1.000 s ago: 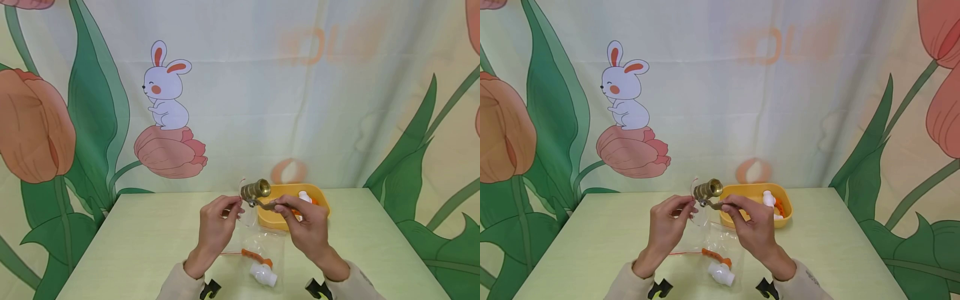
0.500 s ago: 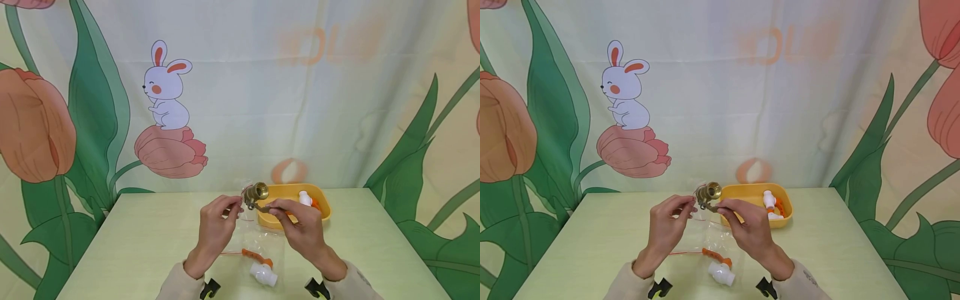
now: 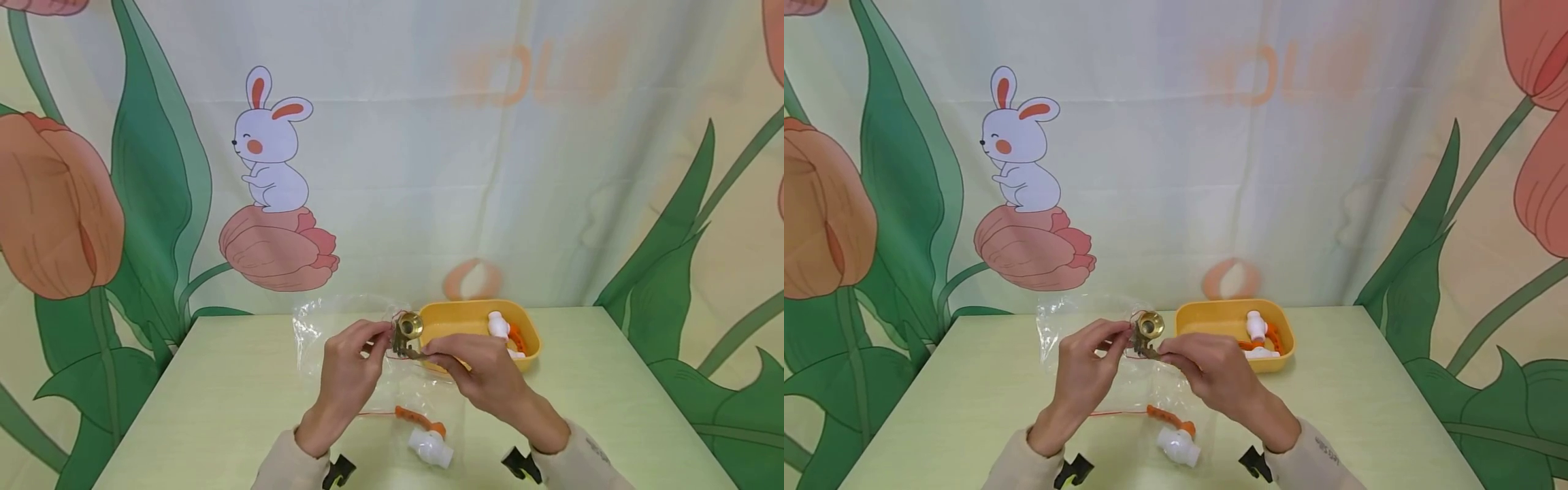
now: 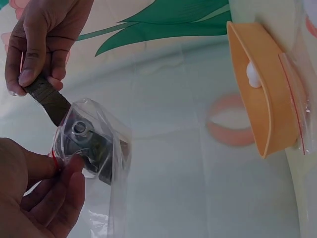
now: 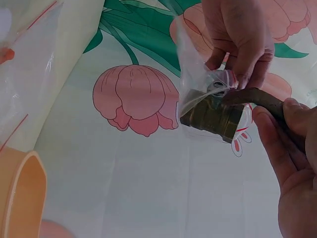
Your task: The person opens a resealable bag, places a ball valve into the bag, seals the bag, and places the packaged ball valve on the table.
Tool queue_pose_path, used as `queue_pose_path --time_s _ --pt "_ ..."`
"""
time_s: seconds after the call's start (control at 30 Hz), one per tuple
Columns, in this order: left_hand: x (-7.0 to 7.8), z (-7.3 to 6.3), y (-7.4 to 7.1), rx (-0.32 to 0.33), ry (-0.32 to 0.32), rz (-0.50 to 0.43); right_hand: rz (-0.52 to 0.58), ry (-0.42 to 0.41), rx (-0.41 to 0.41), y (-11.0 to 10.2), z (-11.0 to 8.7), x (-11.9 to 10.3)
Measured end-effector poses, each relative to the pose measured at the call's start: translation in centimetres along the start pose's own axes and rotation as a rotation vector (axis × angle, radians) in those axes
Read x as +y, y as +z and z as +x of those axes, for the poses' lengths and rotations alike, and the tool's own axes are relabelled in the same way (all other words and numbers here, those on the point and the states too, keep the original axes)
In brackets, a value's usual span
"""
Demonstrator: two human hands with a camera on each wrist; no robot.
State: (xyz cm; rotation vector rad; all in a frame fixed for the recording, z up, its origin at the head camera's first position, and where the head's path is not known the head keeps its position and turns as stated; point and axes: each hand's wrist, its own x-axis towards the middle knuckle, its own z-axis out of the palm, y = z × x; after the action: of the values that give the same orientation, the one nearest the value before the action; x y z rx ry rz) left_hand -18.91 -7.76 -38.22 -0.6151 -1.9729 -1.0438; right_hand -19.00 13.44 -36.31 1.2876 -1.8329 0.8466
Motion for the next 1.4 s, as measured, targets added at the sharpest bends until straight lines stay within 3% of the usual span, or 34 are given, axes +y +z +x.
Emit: queue_pose_path --time_s 0.13,0.27,0.6,0.8,0.93,1.13,1.27,1.4 --pt "0.1 0.1 -0.1 -0.018 0.018 0.039 -0.012 -0.004 -0.06 0.1 -0.2 0.0" --pt "0.4 0.2 -0.1 -0.028 0.038 0.09 -0.021 0.011 -0.059 0.5 -0.4 0.2" --pt "0.4 0.1 -0.1 -0.012 0.055 0.108 0.071 0.186 0.077 1.5 -1.1 0.5" --pt "0.4 0.0 -0.1 0.002 0.05 0.067 0.183 0.341 0.171 2.2 -1.3 0.3" --pt "0.3 -0.1 0.0 0.021 0.053 0.035 0.237 0.399 0.213 2.4 -1.4 0.2" --pt "0.3 0.2 -0.1 -0.004 0.054 -0.002 0.184 0.318 0.136 2.5 -1.3 0.3" --pt "0.4 0.7 -0.6 -0.055 -0.019 -0.012 0.123 0.201 0.055 2.5 -1.5 0.6" --pt "0.5 1.1 -1.0 -0.094 -0.075 -0.007 0.058 0.129 0.033 2.6 -1.6 0.7"
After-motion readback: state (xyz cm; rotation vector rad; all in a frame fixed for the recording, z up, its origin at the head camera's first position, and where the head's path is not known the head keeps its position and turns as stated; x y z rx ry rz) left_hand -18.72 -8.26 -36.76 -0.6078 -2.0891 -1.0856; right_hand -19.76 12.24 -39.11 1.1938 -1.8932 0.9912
